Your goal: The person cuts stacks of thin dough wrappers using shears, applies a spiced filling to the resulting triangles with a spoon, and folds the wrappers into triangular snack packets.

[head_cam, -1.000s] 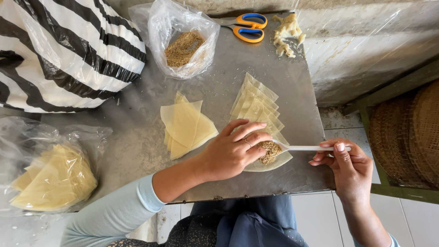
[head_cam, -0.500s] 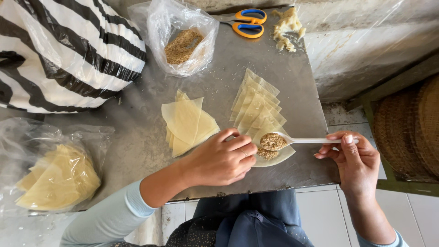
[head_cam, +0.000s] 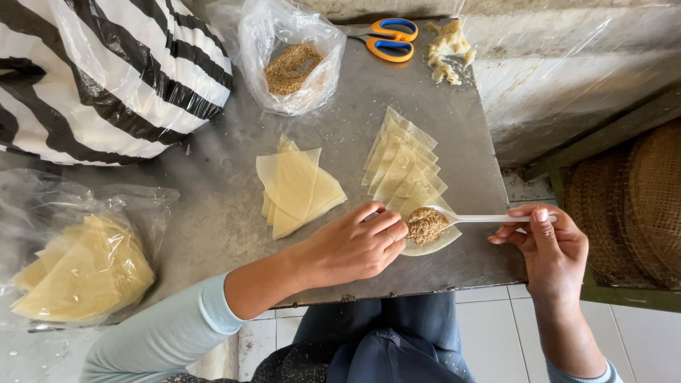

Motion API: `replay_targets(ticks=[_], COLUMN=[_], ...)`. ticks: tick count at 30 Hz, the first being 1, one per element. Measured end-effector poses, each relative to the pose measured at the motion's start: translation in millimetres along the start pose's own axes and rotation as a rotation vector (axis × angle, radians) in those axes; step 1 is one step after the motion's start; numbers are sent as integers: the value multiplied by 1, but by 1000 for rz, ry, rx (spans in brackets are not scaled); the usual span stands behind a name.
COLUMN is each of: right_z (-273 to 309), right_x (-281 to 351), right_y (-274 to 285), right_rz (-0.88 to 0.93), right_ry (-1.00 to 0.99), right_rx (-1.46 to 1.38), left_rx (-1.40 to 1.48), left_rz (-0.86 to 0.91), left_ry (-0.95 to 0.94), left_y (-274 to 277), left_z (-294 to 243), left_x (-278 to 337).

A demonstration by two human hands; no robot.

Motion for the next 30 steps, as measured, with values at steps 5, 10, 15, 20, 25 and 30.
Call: replay_targets(ticks=[5,10,15,20,25,30], right_z=[-3,-8,-10,-8,-5,-5], right_x=[-2,-1,-2,-3,-3,-2], right_y=[3,7,7,5,1,0], right_rz=[-28,-37,-30,-22,14,35], right_ry=[-18,-39,-46,-45,-38,-19], right_rx=[-57,-91,-52,-48,1,30], left_rx=[210,375,563,651,785,523], left_rz=[61,141,247,579,726,825], left_ry=[50,56,98,163,239,291], left_y=[-3,3,18,38,48,50], left_z=[-1,1,10,25,34,45], left_x=[-2,5,9,21,28,39])
Point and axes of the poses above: each hand's wrist, its own x-axis away from the middle knuckle, its own y-axis out of the back of the hand, z = x × y, the point moved 2 cm from there along -x, towards the middle knuckle, and after that the axes turned 12 degrees about y, right-handed, at the moved point
